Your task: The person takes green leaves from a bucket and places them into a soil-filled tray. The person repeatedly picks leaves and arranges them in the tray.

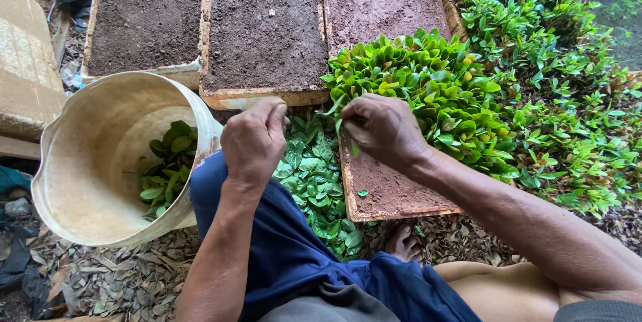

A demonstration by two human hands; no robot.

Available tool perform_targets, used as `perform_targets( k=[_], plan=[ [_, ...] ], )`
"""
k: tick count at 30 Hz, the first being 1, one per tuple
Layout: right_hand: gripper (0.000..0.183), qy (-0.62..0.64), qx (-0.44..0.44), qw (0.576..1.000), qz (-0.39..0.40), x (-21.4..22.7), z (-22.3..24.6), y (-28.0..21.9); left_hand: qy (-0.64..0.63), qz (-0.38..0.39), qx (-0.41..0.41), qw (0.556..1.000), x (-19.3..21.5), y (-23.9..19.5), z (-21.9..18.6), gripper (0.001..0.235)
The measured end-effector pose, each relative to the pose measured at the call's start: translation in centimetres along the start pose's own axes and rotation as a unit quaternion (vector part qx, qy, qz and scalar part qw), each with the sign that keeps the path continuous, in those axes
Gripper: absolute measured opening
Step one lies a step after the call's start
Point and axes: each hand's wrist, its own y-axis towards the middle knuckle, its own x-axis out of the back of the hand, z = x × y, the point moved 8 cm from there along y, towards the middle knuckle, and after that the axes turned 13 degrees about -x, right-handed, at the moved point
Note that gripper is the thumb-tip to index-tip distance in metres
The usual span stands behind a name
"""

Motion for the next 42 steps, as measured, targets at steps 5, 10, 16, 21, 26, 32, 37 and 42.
perform_targets(
  k=[5,10,16,21,26,32,37,42],
  plan=[
    [0.014,0.105,-0.053,0.991,0.067,-0.4,-0.7,-0.3,-0.219,0.013,0.007,0.976,0.0,-0.4,-1.2,0.033],
    [0.016,0.094,0.000,0.993,0.068,-0.5,0.6,-0.8,-0.262,0.064,0.033,0.962,-0.9,-0.8,-1.3,0.012],
    [0.018,0.052,0.002,0.997,0.050,-0.3,0.4,-1.1,-0.219,0.007,0.152,0.964,0.1,-1.3,1.3,0.008],
    [0.014,0.257,-0.125,0.946,0.155,-1.7,-0.3,-1.3,-0.359,0.058,0.053,0.930,-0.5,-0.9,-1.3,0.020],
    [0.027,0.279,-0.205,0.919,0.189,-2.2,-0.5,-1.9,-0.273,0.093,0.039,0.957,-0.9,-1.0,-1.9,0.011],
    [0.015,0.235,-0.120,0.956,0.133,-1.5,-0.6,-1.7,-0.083,0.042,-0.041,0.995,1.0,-0.8,-3.1,0.008],
    [0.013,0.248,-0.079,0.954,0.150,-1.6,-0.5,-1.6,-0.219,-0.032,-0.196,0.955,3.2,-0.4,-6.0,0.046],
    [0.013,0.321,-0.217,0.895,0.222,-2.8,-1.9,-2.4,-0.230,0.046,-0.178,0.956,1.2,-0.5,-6.2,0.023]
  ],
)
